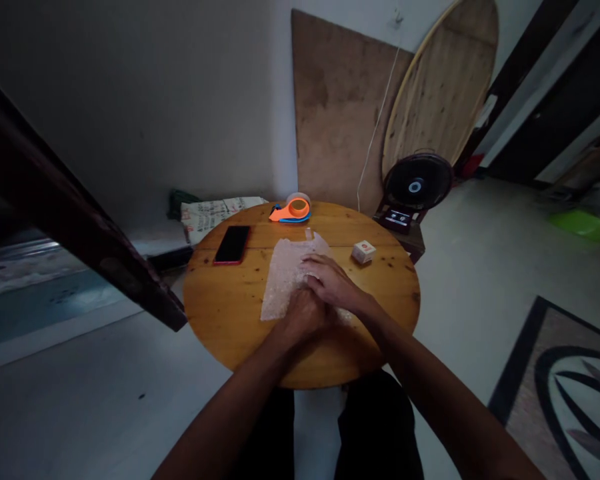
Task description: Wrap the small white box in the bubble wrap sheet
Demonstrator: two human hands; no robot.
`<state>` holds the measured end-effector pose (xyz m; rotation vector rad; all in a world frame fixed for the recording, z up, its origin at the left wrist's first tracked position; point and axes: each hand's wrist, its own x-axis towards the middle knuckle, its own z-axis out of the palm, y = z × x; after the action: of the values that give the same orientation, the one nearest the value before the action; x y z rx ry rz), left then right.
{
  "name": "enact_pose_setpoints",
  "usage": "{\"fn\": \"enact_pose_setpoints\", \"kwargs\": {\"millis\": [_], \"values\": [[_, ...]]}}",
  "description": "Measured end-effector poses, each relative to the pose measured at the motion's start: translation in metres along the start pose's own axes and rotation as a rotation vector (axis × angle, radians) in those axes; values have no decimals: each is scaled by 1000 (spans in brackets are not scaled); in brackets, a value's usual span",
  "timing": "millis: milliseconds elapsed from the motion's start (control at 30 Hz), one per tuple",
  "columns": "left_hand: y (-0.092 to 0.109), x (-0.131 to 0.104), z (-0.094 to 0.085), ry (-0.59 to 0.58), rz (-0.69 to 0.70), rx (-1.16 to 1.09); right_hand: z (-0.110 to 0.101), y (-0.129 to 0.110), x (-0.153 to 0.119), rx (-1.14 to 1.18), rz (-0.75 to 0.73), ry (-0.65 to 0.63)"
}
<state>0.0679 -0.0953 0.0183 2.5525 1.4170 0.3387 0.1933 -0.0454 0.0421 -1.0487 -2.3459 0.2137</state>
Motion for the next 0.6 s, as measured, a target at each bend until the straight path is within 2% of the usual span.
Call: {"fn": "enact_pose_setpoints", "kwargs": {"millis": [67,167,267,367,467,533,600], "values": [[0,0,1,22,-7,-30,8,7,12,-89,78,-59],[1,-5,-1,91,-11,-116,15,32,18,-229,248,-96],[-3,-11,-13,87,-12,-231,22,53,12,-238,260,-140],[-12,-8,-34,49,46,-292,29,58,6,-223,242,-122],[-28,10,-49,95,61,-179,30,56,8,-240,240,-116],[-42,26,-46,49,57,-81,28,55,12,-257,235,-136],[-58,38,-35,13,2,17,24,57,16,-273,212,-174]]}}
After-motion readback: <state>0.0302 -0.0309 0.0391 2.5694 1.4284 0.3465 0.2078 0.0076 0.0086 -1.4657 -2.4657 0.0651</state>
